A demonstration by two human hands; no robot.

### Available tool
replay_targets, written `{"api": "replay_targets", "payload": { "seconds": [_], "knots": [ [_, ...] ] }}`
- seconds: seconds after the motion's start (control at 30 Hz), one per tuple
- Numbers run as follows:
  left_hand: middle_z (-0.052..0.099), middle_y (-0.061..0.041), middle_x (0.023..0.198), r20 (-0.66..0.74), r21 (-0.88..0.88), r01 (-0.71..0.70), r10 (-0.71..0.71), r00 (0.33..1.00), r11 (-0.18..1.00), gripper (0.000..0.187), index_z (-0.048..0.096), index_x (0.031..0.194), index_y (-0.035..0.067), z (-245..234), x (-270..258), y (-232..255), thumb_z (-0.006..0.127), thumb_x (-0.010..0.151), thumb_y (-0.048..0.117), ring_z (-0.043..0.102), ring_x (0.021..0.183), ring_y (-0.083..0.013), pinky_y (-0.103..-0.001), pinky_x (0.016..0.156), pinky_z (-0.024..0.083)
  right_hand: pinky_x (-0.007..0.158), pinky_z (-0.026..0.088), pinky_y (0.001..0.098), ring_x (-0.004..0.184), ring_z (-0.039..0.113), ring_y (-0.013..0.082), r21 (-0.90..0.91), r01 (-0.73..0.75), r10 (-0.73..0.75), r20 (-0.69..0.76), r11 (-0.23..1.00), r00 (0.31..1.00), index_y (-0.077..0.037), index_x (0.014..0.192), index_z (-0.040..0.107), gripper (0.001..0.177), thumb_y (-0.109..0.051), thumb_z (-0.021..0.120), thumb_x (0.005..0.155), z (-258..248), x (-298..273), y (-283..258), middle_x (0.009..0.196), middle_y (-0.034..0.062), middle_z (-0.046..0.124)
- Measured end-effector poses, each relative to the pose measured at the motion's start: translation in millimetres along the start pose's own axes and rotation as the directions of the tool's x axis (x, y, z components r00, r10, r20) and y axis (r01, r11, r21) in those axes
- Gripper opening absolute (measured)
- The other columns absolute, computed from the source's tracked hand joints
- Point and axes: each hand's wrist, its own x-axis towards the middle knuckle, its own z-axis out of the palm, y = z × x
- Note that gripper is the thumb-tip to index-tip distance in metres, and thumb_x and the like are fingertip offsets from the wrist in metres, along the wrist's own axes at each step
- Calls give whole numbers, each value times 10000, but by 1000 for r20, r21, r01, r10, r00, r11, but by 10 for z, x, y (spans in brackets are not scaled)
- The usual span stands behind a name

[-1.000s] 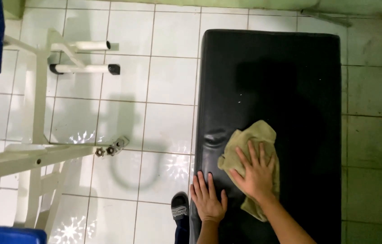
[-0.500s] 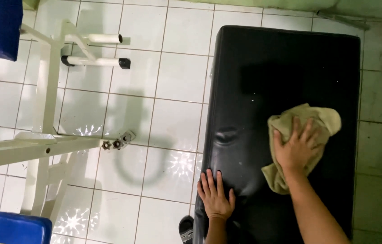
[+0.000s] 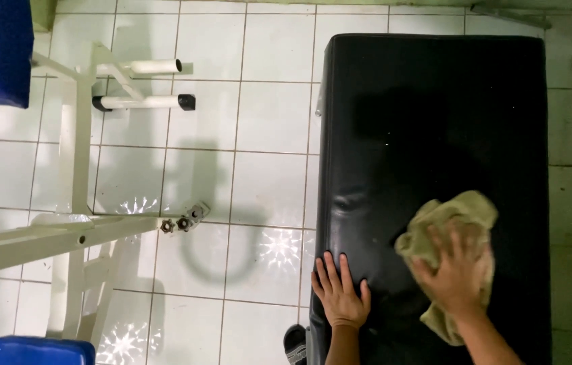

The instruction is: Cleaning various gym machines and benches using a cloth.

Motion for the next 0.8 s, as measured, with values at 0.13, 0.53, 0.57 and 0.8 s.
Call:
{"api": "replay_targets", "payload": {
  "seconds": [0.13,0.53,0.57,0.8],
  "knots": [
    [198,-229,1684,19,34,-5,5,1000,999,866,309,1594,83,16,-12,-6,600,903,515,195,1538,-449,-623,1210,176,1103,306,708,1504,354,472,-147,-191,184,-64,970,981,-127,1589,560,844,-677,323,994,172,350,325,1776,154,240],
    [180,-231,1691,21,4,-6,6,1000,1000,847,330,1592,73,75,-43,-20,569,906,508,162,1544,-451,-626,1212,133,1109,198,790,1520,281,523,27,-46,47,-27,999,999,-177,1594,461,827,-686,411,944,132,733,-1003,1709,174,302],
    [191,-229,1688,22,20,0,0,1000,1000,842,331,1589,79,75,-48,-19,567,912,520,176,1542,-447,-624,1206,151,1155,212,752,1527,312,473,40,93,-91,-40,995,995,-227,1574,464,826,-638,528,861,78,612,-931,1698,139,330],
    [175,-231,1687,51,54,-7,5,999,999,863,318,1588,79,51,-27,-25,601,903,521,176,1533,-450,-620,1208,158,1179,267,724,1614,312,444,-96,-11,5,-62,995,998,-91,1522,626,802,-582,535,894,381,312,643,1746,158,360]
  ]
}}
